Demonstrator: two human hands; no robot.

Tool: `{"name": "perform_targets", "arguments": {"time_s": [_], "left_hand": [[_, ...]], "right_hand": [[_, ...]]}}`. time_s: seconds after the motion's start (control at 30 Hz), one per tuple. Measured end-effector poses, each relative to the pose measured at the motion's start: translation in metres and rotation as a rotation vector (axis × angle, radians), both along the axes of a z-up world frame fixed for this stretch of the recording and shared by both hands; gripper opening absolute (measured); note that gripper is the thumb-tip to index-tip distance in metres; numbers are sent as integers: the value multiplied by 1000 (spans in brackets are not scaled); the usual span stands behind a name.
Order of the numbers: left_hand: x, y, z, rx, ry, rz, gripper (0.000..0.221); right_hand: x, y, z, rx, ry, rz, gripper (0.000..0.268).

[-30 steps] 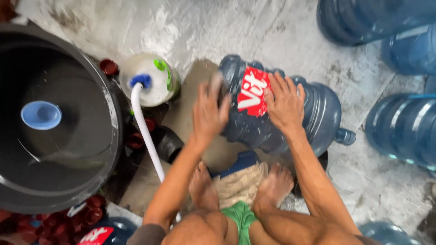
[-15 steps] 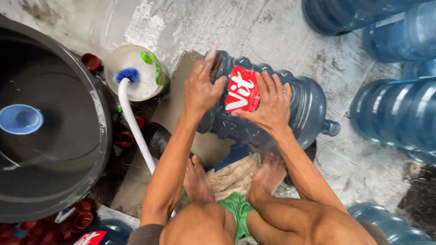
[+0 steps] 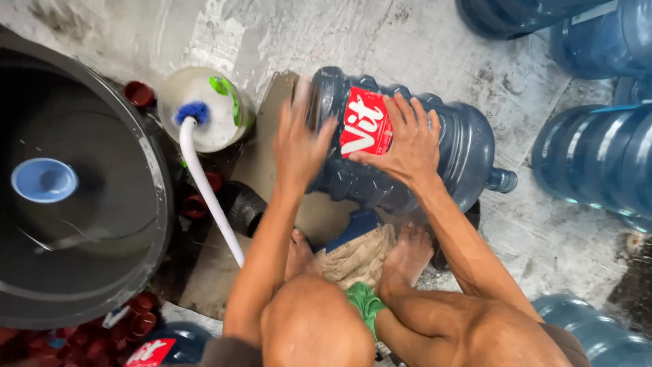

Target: Scrubbing the exterior of large plastic water jugs with soapy water to clean them.

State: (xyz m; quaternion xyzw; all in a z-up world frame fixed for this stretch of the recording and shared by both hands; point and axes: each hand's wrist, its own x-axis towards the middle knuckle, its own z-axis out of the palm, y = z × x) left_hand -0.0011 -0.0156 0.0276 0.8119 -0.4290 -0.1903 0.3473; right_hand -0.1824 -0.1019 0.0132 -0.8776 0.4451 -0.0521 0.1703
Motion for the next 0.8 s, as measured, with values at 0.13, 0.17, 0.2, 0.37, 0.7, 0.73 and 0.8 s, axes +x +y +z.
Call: {"name": "perform_targets", "arguments": {"time_s": [0.13,0.17,0.2,0.37,0.7,0.73,0.8], "left_hand": [[-30,85,-37,17,-22,-14,67],[-22,69,-27,13,-22,-28,64],[-14,53,-20,0,-21,-34,63],[8,-29,-22,34,24,-115,61],[10,-18,-3,76,-25,-151,57],[13,-34,-24,70,-28,-144,57],[14,-68,-66,207,-133,-121,58]], "right_hand": [[3,5,-5,26,38,-27,103],[3,4,-1,51,66,-25,100],[4,2,1,66,96,-16,98],[0,7,4,128,103,-24,87],[7,0,5,97,91,-80,72],[8,1,4,91,88,-74,72],[7,-2,1,104,54,-91,68]]}}
